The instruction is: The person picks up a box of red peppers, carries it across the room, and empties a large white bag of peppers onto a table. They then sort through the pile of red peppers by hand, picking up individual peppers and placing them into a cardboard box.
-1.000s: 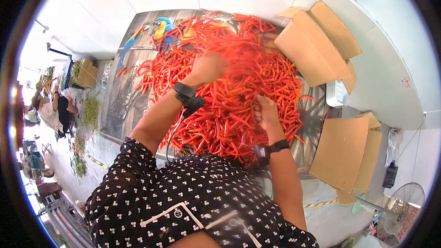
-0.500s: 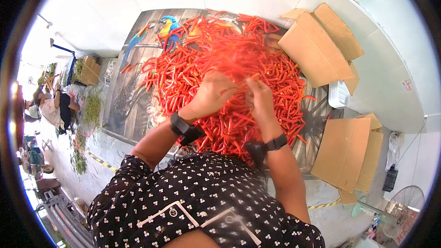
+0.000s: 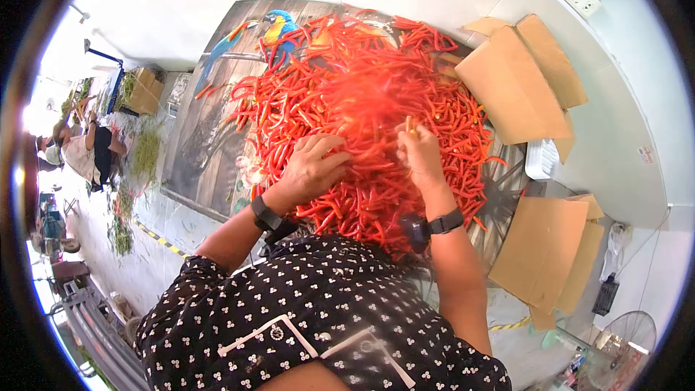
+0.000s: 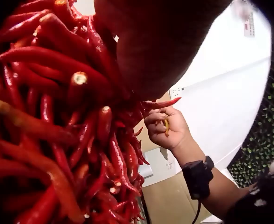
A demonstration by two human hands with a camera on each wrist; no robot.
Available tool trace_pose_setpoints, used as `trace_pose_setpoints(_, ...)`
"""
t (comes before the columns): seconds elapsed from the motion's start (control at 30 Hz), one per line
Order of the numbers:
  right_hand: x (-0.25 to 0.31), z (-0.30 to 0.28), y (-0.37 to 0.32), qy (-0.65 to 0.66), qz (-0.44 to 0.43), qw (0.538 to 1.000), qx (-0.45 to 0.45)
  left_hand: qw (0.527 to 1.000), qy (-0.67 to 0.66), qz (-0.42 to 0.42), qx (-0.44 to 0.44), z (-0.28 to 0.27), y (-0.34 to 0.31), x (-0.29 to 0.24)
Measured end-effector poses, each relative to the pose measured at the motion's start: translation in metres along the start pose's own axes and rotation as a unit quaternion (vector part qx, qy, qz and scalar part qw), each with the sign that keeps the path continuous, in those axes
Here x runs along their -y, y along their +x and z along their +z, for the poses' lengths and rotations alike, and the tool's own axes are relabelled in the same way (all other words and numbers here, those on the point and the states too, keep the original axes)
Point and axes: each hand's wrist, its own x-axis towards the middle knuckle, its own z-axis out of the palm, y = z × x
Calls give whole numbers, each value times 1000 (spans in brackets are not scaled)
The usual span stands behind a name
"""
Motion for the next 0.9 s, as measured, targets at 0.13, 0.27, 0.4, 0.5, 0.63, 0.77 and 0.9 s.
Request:
trace_pose_setpoints(0.13, -7, 13, -1, -50, 5, 999, 21, 998, 21, -55, -3, -15, -13, 12)
trace_pose_setpoints(0.27, -12, 14, -1, -112, -4, 994, 21, 989, -40, -134, -58, -15, -12, 31)
trace_pose_setpoints(0.4, -17, 12, -1, -125, -2, 992, 19, 987, -30, -131, -85, -12, 12, 50)
trace_pose_setpoints(0.5, -17, 11, -2, -136, -2, 990, 21, 991, 41, -130, 10, 4, 25, 61)
trace_pose_setpoints(0.63, -15, 14, -12, -114, -1, 993, 11, 988, 37, -150, 9, 15, 33, 55)
trace_pose_setpoints(0.77, -16, 11, -16, -83, 5, 996, 15, 972, -94, -204, -74, 6, 34, 47)
trace_pose_setpoints(0.9, 0, 25, -29, -7, -17, 999, 32, 942, -137, -299, -65, -15, 41, 19)
